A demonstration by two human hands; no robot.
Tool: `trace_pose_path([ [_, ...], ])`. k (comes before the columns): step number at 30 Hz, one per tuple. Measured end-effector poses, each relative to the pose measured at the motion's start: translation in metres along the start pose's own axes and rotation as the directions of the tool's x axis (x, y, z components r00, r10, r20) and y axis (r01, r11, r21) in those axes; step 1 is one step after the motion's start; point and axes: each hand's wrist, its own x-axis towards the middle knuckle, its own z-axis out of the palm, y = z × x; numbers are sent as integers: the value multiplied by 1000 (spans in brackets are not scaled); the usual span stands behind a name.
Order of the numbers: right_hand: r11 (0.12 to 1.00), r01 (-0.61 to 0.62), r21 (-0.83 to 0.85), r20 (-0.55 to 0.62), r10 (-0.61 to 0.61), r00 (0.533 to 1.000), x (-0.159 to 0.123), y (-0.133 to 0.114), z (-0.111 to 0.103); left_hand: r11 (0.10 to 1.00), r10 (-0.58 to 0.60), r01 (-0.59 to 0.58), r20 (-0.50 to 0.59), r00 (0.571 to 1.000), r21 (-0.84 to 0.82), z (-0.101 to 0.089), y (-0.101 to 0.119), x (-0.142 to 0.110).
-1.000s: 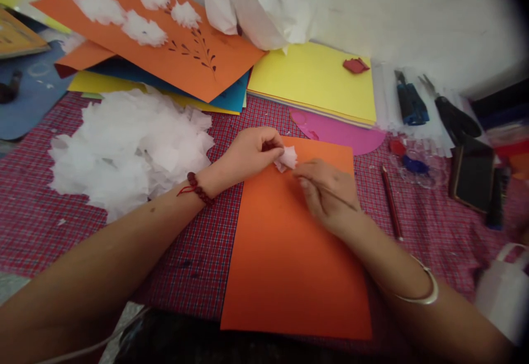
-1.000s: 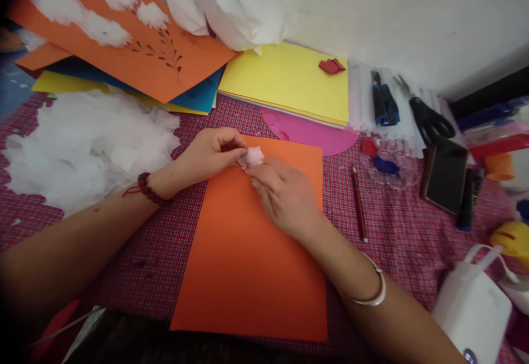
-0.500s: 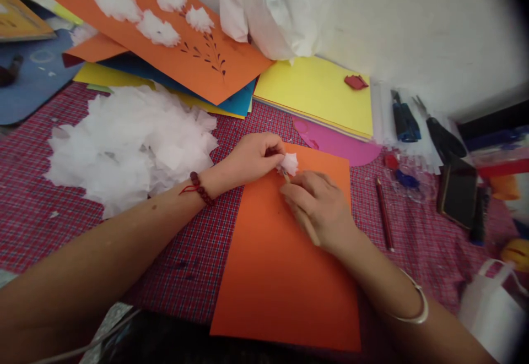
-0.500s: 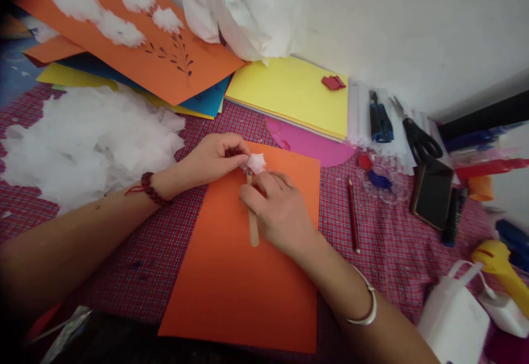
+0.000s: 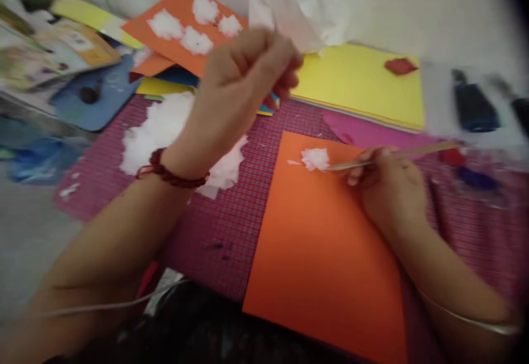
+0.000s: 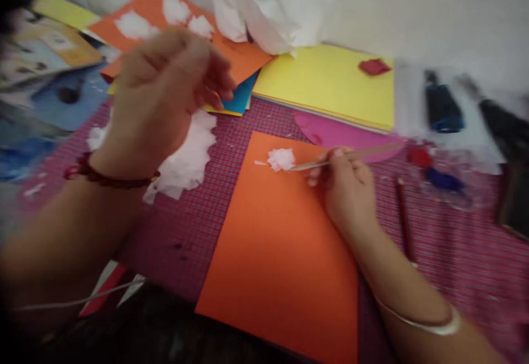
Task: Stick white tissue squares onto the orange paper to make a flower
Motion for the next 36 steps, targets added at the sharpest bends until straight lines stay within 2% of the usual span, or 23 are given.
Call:
trace_pose_path([
  [2, 1000, -4, 30, -19, 4, 1000, 4, 3, -4, 993, 92, -92, 4, 996, 70, -28, 24, -3],
  [3, 999, -17, 43, -25, 18, 1000, 5, 4, -6, 987, 88, -91, 28, 996, 135, -40, 33, -8],
  [5, 999, -32, 40, -15, 32, 999, 8, 6, -6, 949, -26, 2, 74, 997, 314, -60, 42, -26],
  [7, 999, -37, 26, -1, 37, 999, 9, 5, -4, 877, -126, 59, 109, 986, 477, -74, 41, -50],
  [9, 999, -29, 21, -1, 29, 1000, 7, 1, 1, 776, -152, 14, 165, 974, 630, -81, 31, -74],
  [12, 1000, -11, 18, -16, 11, 1000, 2, -4, 8, 603, -87, -150, 251, 964, 783, -86, 11, -100],
  [14, 1000, -10, 9, -29, 10, 1000, 1, -5, 10, 449, -34, -212, 254, 967, 868, -86, -1, -108],
  [16, 1000, -24, 3, -50, 24, 998, 1, -4, 10, 311, -6, -218, 231, 973, 925, -84, -10, -109],
  [18, 999, -44, 2, -62, 44, 997, 2, -3, 8, 250, -2, -197, 204, 979, 948, -81, -16, -107],
  [20, 999, -54, 3, -65, 54, 996, 3, -2, 7, 292, -1, -166, 174, 985, 942, -80, -20, -103],
  [22, 998, -60, 0, -55, 59, 997, 3, -2, 6, 427, 2, -111, 122, 993, 897, -82, -20, -100],
  [24, 998, -69, -3, -43, 69, 997, 2, -4, 6, 598, -35, -1, 27, 999, 801, -86, -14, -98],
  [26, 997, -76, -18, -36, 76, 996, 1, -7, 7, 746, -155, 180, -96, 983, 641, -89, -5, -97],
  [28, 996, -83, -35, -38, 82, 996, 0, -8, 6, 833, -308, 356, -181, 934, 422, -91, 6, -98],
  [30, 996, -84, -33, -32, 83, 996, 1, -6, 5, 865, -422, 459, -201, 884, 202, -91, 15, -100],
  [32, 997, -79, 7, -17, 79, 997, 3, -2, 3, 863, -490, 504, -168, 855, 46, -86, 19, -102],
  [36, 994, -65, 85, -5, 65, 998, 6, 6, 1, 835, -549, 544, -40, 835, -87, -66, 21, -100],
])
